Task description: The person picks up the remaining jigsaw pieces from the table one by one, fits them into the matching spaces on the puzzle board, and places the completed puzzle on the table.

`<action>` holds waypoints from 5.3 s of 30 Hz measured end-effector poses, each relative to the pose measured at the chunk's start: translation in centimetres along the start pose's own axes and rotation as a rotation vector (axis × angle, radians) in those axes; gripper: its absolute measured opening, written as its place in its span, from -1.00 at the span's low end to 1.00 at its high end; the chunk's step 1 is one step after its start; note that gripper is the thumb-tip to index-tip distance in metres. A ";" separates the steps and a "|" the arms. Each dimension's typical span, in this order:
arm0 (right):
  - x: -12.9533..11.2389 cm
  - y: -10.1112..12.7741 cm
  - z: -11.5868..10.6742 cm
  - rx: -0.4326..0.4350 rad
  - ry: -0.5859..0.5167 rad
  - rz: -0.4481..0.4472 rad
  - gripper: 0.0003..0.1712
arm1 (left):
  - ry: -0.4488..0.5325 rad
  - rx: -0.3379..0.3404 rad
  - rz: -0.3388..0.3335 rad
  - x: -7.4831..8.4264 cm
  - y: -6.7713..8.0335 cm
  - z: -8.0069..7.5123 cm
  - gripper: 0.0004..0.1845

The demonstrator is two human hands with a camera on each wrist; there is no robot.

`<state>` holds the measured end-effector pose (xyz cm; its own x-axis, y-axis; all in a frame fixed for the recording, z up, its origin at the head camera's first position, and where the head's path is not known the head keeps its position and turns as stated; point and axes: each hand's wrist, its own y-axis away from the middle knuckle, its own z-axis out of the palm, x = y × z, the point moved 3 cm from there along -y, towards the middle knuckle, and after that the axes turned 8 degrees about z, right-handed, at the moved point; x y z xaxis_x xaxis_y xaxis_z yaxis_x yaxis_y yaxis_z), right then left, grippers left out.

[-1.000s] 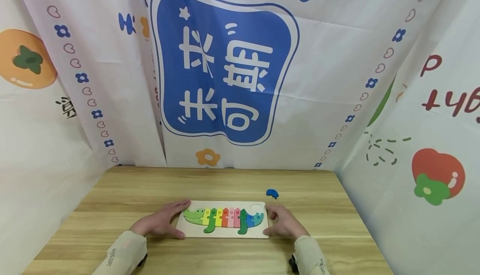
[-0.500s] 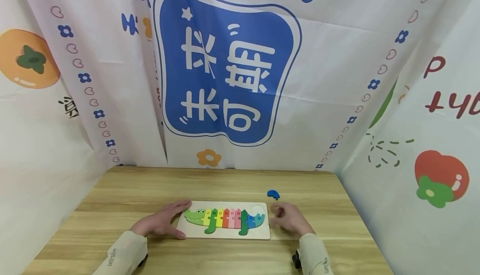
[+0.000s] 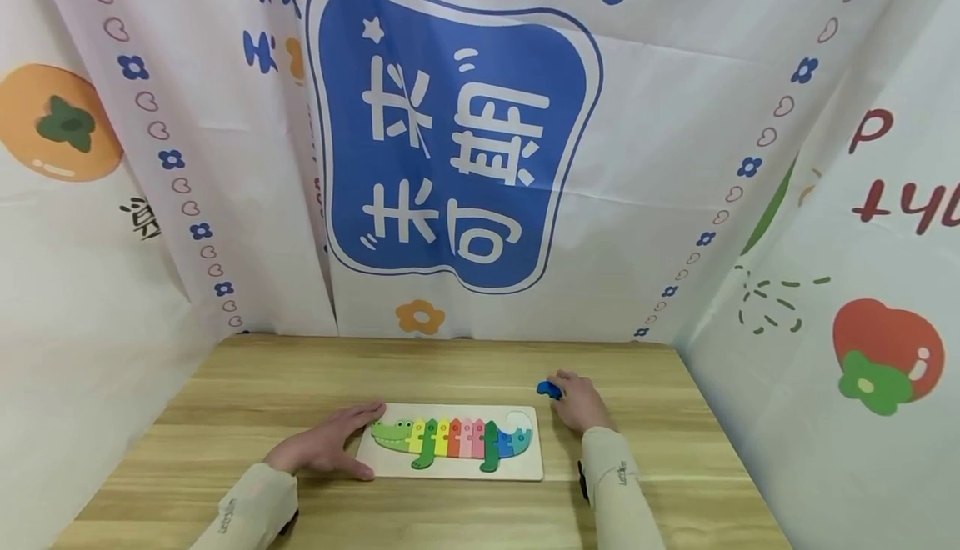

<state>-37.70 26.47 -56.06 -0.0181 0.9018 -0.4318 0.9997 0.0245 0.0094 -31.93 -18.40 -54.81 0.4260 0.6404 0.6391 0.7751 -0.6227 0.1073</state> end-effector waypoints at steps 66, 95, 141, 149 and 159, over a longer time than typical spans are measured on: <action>-3.6 3.7 -0.9 -0.197 -0.524 -0.021 -0.77 | -0.012 0.007 -0.013 -0.3 0.0 0.2 0.18; -3.5 2.9 0.9 -0.202 -0.467 0.006 -0.77 | -0.007 0.003 -0.012 -0.1 0.1 0.2 0.17; -2.5 3.1 1.0 -0.221 -0.452 -0.016 -0.67 | 0.001 0.007 -0.001 -0.4 0.0 0.3 0.19; -1.9 3.6 0.6 -0.240 -0.442 -0.037 -0.59 | -0.003 0.001 0.013 -0.3 0.0 0.3 0.19; -2.1 4.1 0.4 -0.229 -0.409 -0.059 -0.61 | -0.001 0.007 0.013 -0.4 0.1 0.3 0.18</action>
<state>-33.55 24.53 -55.48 -0.0200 0.6527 -0.7574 0.9663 0.2072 0.1530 -31.90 -18.60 -55.26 0.4367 0.6327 0.6395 0.7728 -0.6278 0.0934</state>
